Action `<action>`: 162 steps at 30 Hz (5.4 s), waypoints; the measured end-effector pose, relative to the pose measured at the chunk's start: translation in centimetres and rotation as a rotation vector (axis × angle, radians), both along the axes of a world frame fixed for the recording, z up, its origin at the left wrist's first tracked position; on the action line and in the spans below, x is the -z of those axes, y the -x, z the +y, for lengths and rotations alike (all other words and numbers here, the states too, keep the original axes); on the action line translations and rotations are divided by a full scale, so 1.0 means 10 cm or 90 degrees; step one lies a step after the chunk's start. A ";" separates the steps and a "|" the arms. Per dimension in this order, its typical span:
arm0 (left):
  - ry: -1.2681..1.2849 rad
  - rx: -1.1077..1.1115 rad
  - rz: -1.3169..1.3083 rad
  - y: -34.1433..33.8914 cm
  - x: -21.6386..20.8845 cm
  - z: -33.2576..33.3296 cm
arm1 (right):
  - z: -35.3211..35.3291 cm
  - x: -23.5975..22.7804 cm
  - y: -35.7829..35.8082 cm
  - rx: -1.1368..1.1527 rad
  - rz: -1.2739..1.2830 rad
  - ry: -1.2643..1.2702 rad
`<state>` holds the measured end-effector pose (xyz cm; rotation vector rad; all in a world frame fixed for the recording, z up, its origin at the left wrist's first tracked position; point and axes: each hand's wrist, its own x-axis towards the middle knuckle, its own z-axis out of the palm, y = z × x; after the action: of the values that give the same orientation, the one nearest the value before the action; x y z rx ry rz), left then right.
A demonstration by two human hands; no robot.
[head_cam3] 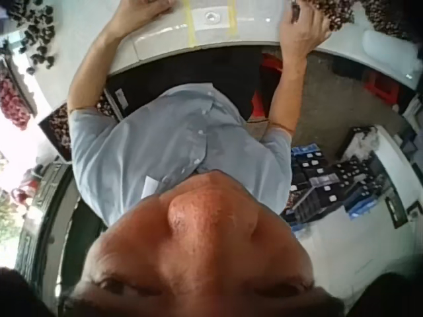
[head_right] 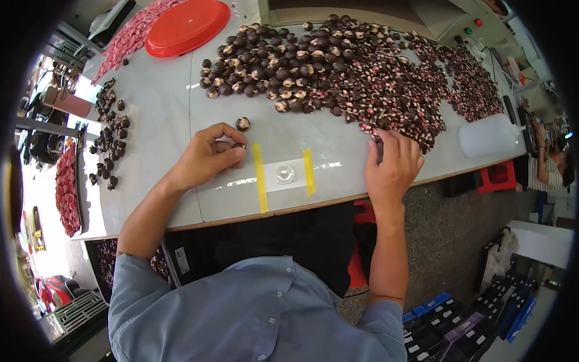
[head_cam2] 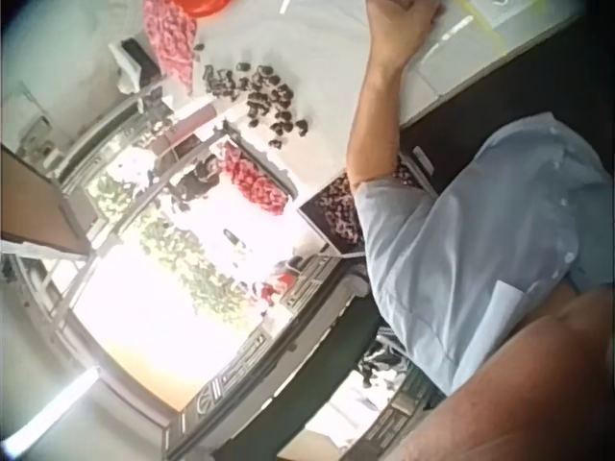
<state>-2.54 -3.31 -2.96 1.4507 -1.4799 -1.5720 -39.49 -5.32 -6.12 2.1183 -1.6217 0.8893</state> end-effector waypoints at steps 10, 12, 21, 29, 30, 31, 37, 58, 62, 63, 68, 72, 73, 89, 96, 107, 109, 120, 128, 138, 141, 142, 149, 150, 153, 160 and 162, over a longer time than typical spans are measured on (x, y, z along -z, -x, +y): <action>0.100 -0.063 0.015 -0.01 0.11 0.04 | 0.10 -0.03 -0.19 -0.208 -0.104 -0.088; 0.097 -0.048 -0.013 -0.03 0.14 0.03 | 0.12 -0.05 -0.19 -0.201 -0.142 -0.093; 0.111 -0.015 0.015 -0.02 0.13 0.06 | 0.13 -0.13 -0.26 -0.106 -0.147 -0.230; 0.082 0.001 -0.002 -0.02 0.03 0.11 | 0.18 -0.23 -0.27 -0.089 -0.227 -0.289; 0.093 -0.001 0.000 -0.01 0.02 0.12 | 0.21 -0.25 -0.25 -0.087 -0.279 -0.307; 0.091 -0.002 0.000 -0.01 0.02 0.13 | 0.23 -0.23 -0.22 -0.088 -0.278 -0.309; 0.103 0.026 -0.019 -0.02 -0.01 0.14 | 0.31 -0.14 -0.23 -0.255 -0.593 -0.394; 0.194 0.055 0.061 -0.02 0.06 0.23 | 0.28 -0.55 -0.80 -0.429 -0.123 -0.364; 0.211 0.060 0.063 -0.01 0.08 0.25 | 0.25 -0.60 -0.86 -0.453 -0.046 -0.360; 0.223 0.061 0.065 -0.01 0.09 0.25 | 0.25 -0.61 -0.87 -0.455 -0.015 -0.353; 0.237 0.053 0.068 -0.01 0.11 0.27 | 0.23 -0.63 -0.92 -0.468 0.042 -0.351; 0.241 0.066 0.065 -0.01 0.11 0.27 | 0.23 -0.64 -0.94 -0.464 0.069 -0.339; 0.241 0.066 0.065 -0.01 0.11 0.27 | 0.22 -0.65 -0.94 -0.462 0.081 -0.335; 0.178 0.065 0.094 0.00 0.04 0.27 | 0.25 -0.73 -0.93 -0.446 0.113 -0.309; -0.021 0.073 0.193 0.02 0.01 0.26 | 0.38 -0.59 -0.95 -0.458 -0.160 -0.260; -0.029 0.155 0.235 0.02 0.06 0.22 | 0.49 -0.42 -1.12 -0.491 -0.267 -0.259; -0.024 0.162 0.236 0.02 0.06 0.21 | 0.48 -0.41 -1.15 -0.490 -0.264 -0.257; -0.026 0.152 0.274 -0.01 0.06 0.23 | 0.48 -0.43 -1.19 -0.487 -0.223 -0.244; 0.051 0.122 0.212 0.04 0.04 0.28 | 0.50 -0.42 -1.17 -0.463 -0.223 -0.266; 0.069 0.185 0.116 0.07 -0.08 0.26 | 0.52 -0.35 -1.09 -0.444 -0.351 -0.350; 0.210 0.211 0.139 0.03 0.07 0.25 | 0.50 -0.28 -0.87 -0.363 -0.414 -0.303; 0.208 0.188 0.111 0.03 0.01 0.25 | 0.47 -0.20 -0.74 -0.323 -0.447 -0.271; 0.334 0.014 -0.115 -0.18 -0.08 0.17 | 0.24 -0.08 -0.43 -0.045 -0.412 -0.191; 0.339 -0.003 -0.134 -0.23 -0.12 0.18 | 0.21 -0.08 -0.44 -0.036 -0.372 -0.181; 0.323 -0.112 -0.229 -0.58 -0.06 0.22 | 0.11 -0.02 -0.44 -0.022 -0.338 -0.166; 0.334 -0.300 -0.656 -1.40 -0.03 0.42 | 0.01 -0.09 -0.51 0.143 -0.140 -0.199; 0.374 -0.299 -0.758 -1.55 0.01 0.45 | 0.01 -0.08 -0.52 0.143 -0.118 -0.178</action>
<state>12.95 1.16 -3.03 2.1960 -1.7154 0.1595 -34.26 -5.20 -5.35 2.0175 -2.1415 0.8471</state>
